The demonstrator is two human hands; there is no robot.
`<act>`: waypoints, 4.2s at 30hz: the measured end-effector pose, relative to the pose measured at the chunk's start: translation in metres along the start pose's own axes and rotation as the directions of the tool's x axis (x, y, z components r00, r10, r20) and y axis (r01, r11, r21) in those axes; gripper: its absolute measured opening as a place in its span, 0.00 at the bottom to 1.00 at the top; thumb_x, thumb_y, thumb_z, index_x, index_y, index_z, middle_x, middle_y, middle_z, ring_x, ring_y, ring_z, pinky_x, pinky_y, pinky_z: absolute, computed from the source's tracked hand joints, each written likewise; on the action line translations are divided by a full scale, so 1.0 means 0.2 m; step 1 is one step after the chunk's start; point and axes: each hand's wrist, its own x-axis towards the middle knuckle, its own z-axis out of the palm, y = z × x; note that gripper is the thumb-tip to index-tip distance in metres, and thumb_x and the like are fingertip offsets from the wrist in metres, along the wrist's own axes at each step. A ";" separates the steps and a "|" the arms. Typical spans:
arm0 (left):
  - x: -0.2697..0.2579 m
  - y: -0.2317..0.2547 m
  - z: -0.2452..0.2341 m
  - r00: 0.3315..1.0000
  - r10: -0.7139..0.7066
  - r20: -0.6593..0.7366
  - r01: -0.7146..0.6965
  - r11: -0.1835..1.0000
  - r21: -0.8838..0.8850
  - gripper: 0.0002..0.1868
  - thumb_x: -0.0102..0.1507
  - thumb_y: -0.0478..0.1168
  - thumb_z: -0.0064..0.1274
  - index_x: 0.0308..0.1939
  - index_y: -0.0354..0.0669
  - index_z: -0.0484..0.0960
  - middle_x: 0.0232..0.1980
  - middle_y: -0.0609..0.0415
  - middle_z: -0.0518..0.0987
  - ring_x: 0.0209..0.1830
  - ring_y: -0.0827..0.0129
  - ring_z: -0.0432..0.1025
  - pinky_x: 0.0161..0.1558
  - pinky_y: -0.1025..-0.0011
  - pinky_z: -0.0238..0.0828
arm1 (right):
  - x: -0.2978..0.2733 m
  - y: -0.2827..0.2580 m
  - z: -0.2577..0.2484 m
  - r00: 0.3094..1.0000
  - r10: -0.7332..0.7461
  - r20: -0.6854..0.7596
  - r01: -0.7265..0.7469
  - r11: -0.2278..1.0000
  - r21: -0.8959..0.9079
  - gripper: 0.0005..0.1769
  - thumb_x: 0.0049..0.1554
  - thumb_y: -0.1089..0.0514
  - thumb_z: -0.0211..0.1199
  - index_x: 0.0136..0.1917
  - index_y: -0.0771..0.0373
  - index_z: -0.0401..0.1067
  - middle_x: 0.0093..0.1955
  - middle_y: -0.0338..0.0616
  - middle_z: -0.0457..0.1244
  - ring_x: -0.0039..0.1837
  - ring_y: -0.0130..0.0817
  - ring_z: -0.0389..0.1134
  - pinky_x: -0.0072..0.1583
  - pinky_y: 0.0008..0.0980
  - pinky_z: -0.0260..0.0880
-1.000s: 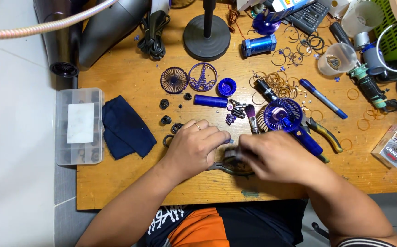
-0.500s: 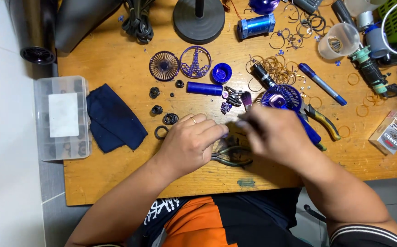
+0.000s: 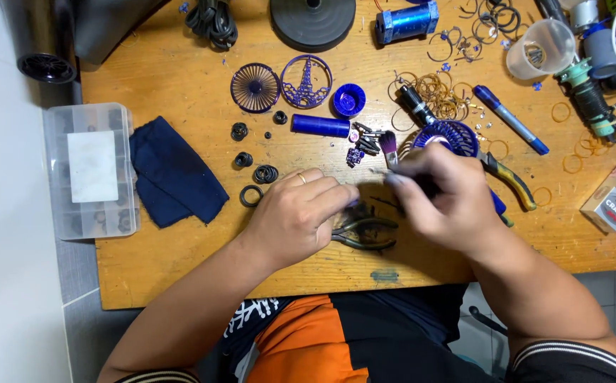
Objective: Repairing a small portable fan by manipulating internal wires and components with tweezers
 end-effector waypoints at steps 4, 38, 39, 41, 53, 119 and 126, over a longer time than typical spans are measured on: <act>-0.02 -0.03 0.02 1.000 -0.006 0.019 0.006 1.000 0.000 0.12 0.72 0.29 0.49 0.50 0.46 0.87 0.33 0.51 0.77 0.38 0.51 0.78 0.43 0.56 0.80 | 0.01 -0.10 -0.03 0.936 0.008 0.353 0.021 0.997 -0.079 0.08 0.56 0.65 0.69 0.50 0.60 0.83 0.35 0.52 0.77 0.38 0.57 0.81 0.40 0.57 0.81; 0.01 -0.01 -0.02 0.995 -0.064 0.078 0.076 0.983 -0.169 0.17 0.73 0.27 0.44 0.53 0.48 0.88 0.38 0.52 0.82 0.42 0.53 0.81 0.48 0.59 0.84 | 0.02 0.03 -0.02 0.994 0.048 -0.094 -0.056 0.995 -0.086 0.09 0.63 0.58 0.75 0.54 0.63 0.81 0.37 0.55 0.69 0.45 0.60 0.75 0.46 0.54 0.71; 0.02 -0.01 -0.02 0.994 -0.049 0.098 0.064 0.986 -0.157 0.17 0.71 0.26 0.44 0.52 0.46 0.88 0.37 0.51 0.82 0.41 0.51 0.81 0.47 0.57 0.83 | 0.03 -0.05 -0.03 0.986 0.069 0.150 -0.050 0.990 -0.130 0.06 0.59 0.59 0.74 0.50 0.60 0.81 0.36 0.55 0.72 0.44 0.61 0.78 0.45 0.59 0.74; 0.02 -0.01 -0.03 0.992 -0.036 0.121 0.054 0.988 -0.146 0.18 0.70 0.25 0.43 0.51 0.44 0.87 0.36 0.49 0.81 0.40 0.50 0.80 0.46 0.56 0.82 | 0.04 -0.13 -0.04 0.918 0.097 0.385 -0.034 0.985 -0.169 0.04 0.54 0.61 0.73 0.45 0.58 0.81 0.35 0.55 0.76 0.43 0.62 0.80 0.44 0.63 0.77; 0.01 -0.01 -0.01 0.990 -0.025 0.137 0.047 0.986 -0.161 0.13 0.71 0.27 0.46 0.48 0.46 0.85 0.36 0.50 0.79 0.41 0.50 0.79 0.46 0.56 0.82 | 0.00 -0.01 -0.04 0.938 -0.034 0.345 -0.077 0.949 0.305 0.02 0.60 0.59 0.71 0.45 0.57 0.83 0.36 0.48 0.77 0.42 0.54 0.82 0.44 0.49 0.81; 0.01 -0.03 -0.05 0.982 0.012 0.191 -0.002 0.999 -0.051 0.13 0.69 0.29 0.46 0.44 0.51 0.83 0.32 0.56 0.78 0.35 0.54 0.80 0.39 0.60 0.80 | 0.01 -0.04 -0.04 0.974 0.122 0.192 -0.104 0.989 -0.103 0.06 0.61 0.60 0.73 0.50 0.62 0.79 0.37 0.59 0.73 0.43 0.65 0.77 0.39 0.62 0.72; -0.02 -0.04 -0.03 0.973 0.067 0.219 -0.062 0.998 -0.033 0.10 0.70 0.31 0.47 0.45 0.51 0.81 0.34 0.56 0.76 0.37 0.54 0.79 0.42 0.59 0.80 | 0.06 -0.11 -0.06 0.925 0.133 0.355 -0.089 0.987 -0.136 0.04 0.58 0.63 0.71 0.48 0.61 0.82 0.37 0.54 0.75 0.41 0.58 0.80 0.38 0.55 0.78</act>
